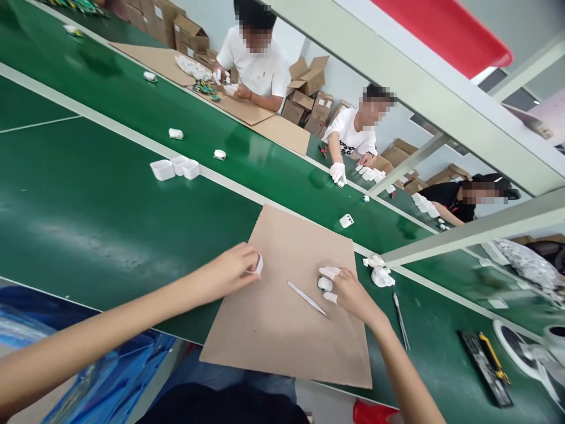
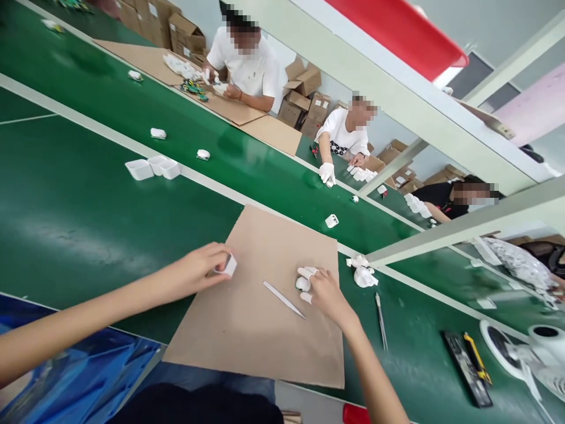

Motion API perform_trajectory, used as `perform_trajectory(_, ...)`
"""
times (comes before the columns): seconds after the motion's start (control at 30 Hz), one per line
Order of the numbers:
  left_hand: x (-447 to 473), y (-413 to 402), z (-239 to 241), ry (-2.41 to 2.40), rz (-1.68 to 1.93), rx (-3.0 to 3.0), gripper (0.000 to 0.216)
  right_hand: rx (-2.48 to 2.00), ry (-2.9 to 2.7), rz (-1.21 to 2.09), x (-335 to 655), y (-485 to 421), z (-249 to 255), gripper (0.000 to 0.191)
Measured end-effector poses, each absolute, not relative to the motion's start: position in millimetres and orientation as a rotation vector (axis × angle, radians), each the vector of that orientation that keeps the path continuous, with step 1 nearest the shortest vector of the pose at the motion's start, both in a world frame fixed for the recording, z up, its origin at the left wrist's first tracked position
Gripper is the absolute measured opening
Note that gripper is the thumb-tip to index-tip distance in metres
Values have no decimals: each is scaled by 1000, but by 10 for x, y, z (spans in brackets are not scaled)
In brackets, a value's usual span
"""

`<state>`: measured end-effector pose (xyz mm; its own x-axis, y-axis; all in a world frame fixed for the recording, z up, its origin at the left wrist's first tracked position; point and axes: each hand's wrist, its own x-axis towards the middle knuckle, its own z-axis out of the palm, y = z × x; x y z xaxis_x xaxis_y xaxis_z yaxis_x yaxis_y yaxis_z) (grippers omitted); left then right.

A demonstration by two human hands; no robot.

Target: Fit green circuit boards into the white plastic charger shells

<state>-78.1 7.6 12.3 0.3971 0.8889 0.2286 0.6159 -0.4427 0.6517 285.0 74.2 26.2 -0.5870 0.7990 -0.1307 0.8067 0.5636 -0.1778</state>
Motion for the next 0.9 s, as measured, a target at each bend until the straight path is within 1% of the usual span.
perform_trajectory(0.13, -313, -17, 101, 1214, 672, 2260, 17, 1533, 2700, -100, 2738, 678, 73, 26)
perform_trajectory(0.2, -228, -40, 57, 1223, 635, 2216, 25, 1568, 2701, 0, 2733, 685, 50, 25)
perform_trajectory(0.27, -205, -60, 1, 1237, 622, 2159, 36, 1544, 2732, 50, 2757, 680, 76, 31)
perform_trajectory(0.33, -212, -72, -49, 1252, 623, 2121, 44, 1435, 2792, 20, 2790, 680, 126, 41)
perform_trajectory(0.37, -219, -70, -65, 1250, 624, 2108, 46, 1365, 2827, -14, 2800, 687, 151, 42)
perform_trajectory(0.43, -228, -41, -71, 1211, 613, 2105, 47, 1237, 2897, -96, 2796, 713, 194, 35)
perform_trajectory(0.53, -210, 77, -9, 1118, 557, 2163, 40, 1170, 3019, -228, 2723, 747, 239, 20)
perform_trajectory(0.57, -190, 132, 27, 1100, 539, 2180, 38, 1181, 3063, -275, 2686, 743, 253, 19)
perform_trajectory(0.63, -132, 243, 107, 1095, 526, 2194, 36, 1243, 3145, -367, 2605, 705, 286, 30)
perform_trajectory(0.7, -58, 331, 177, 1102, 531, 2209, 38, 1344, 3269, -651, 2521, 628, 315, 43)
perform_trajectory(0.73, -21, 358, 201, 1100, 547, 2215, 39, 1401, 3325, -890, 2480, 581, 321, 45)
perform_trajectory(0.83, 59, 360, 208, 1054, 664, 2115, 47, 1523, 3254, -1840, 2373, 450, 277, 40)
perform_trajectory(0.9, 86, 308, 159, 1030, 772, 1925, 53, 1591, 3087, -2261, 2323, 388, 203, 39)
